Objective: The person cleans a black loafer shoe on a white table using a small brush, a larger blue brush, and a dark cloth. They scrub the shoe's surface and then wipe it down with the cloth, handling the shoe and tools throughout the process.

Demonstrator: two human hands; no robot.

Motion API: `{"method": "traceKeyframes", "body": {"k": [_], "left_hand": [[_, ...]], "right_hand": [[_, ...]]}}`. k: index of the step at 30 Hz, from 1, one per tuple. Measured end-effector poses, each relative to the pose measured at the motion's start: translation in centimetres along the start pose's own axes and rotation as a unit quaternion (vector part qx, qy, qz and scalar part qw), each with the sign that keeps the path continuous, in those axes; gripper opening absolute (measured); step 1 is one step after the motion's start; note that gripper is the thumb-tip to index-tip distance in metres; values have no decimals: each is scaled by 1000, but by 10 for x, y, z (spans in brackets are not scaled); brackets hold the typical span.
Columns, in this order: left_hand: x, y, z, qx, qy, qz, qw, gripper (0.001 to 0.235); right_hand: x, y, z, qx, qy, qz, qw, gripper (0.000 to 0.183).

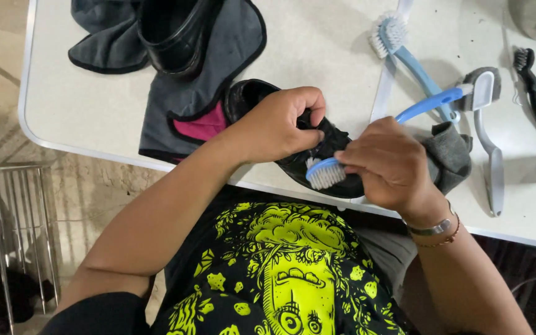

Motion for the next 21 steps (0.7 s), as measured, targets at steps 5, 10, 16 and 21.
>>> {"method": "traceKeyframes", "body": {"k": [5, 10, 16, 21], "left_hand": [[2, -3, -1, -10, 3, 5, 1000, 16], [14, 0, 2, -10, -10, 1, 1000, 15], [5, 0, -2, -13, -8, 7, 1000, 17], [-1, -5, 3, 3, 53, -20, 998, 20]], "right_hand": [[-27, -17, -14, -49, -19, 3, 999, 9], [-23, -11, -13, -45, -59, -13, 997, 24], [-14, -16, 11, -38, 90, 6, 995, 29], [17, 10, 6, 21, -24, -29, 999, 24]]}}
Point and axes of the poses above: each hand's wrist, its own y-axis towards the middle knuckle, its own z-axis out of the palm, x = y × z, the point moved 8 cm from there along y, towards the middle knuckle, and after that the axes turned 3 degrees about z, right-handed, at the moved point
